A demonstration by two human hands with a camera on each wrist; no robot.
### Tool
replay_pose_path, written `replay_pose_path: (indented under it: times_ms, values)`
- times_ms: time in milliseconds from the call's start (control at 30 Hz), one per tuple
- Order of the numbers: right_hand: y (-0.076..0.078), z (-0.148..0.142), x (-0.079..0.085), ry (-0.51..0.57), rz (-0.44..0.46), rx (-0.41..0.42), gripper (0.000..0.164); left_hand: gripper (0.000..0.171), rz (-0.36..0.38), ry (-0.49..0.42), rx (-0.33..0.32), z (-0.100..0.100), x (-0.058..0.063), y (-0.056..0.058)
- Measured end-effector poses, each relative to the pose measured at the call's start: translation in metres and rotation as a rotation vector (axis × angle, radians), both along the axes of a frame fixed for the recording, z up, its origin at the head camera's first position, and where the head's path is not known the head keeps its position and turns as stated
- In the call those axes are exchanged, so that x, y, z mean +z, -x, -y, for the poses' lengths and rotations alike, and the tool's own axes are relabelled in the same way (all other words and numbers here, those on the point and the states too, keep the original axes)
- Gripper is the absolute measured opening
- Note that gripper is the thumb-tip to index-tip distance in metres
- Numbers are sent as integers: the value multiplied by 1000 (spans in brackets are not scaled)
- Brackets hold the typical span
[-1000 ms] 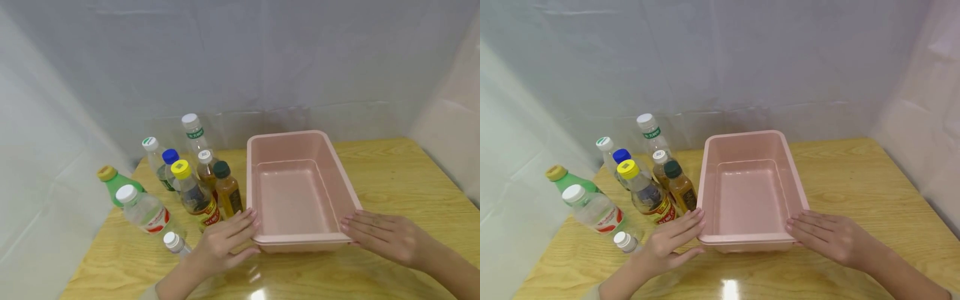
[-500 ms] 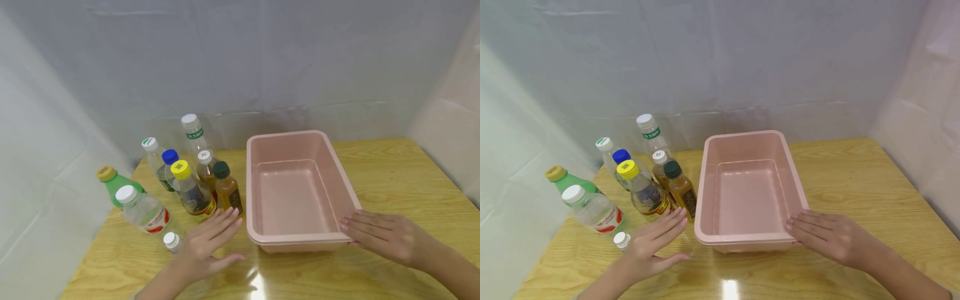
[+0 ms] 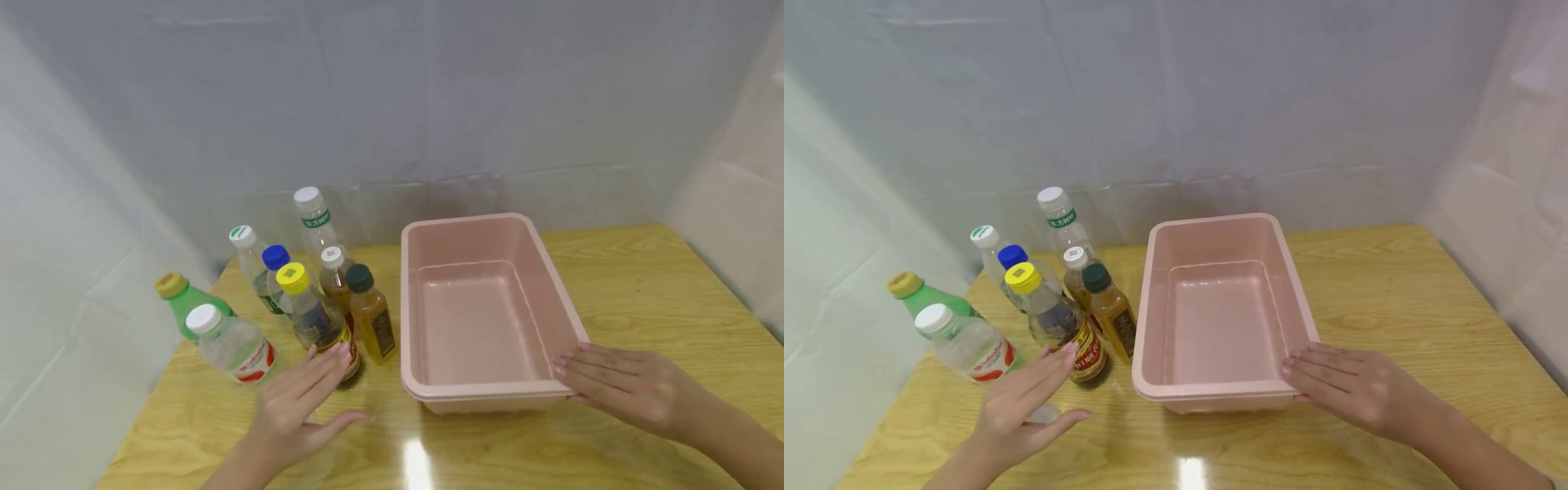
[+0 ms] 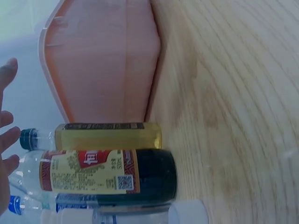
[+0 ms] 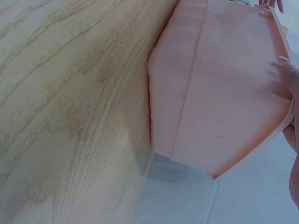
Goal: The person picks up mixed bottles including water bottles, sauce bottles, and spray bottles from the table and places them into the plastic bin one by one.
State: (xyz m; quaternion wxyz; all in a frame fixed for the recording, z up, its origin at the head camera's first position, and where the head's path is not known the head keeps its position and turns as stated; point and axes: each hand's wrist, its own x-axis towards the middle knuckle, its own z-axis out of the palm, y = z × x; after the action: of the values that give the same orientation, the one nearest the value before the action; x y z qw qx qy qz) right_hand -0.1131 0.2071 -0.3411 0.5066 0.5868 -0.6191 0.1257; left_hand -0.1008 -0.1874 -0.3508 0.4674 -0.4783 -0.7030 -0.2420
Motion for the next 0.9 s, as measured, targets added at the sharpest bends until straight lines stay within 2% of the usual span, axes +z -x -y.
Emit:
replay_pose_path:
  times_ms: [267,433,733,900]
  values:
    - [3,-4,-9,3,0,2,28,55,28,-54,64,18,3,-5]
    - [2,-3,-7,12,7,12,27,54,82,-68,92,31,2,-9]
    - [3,-3,-9,17,11,9,27,54,193,-50,152,59,-9,-17]
    - [2,-2,-7,27,6,2,27,56,243,-66,191,69,-19,-21]
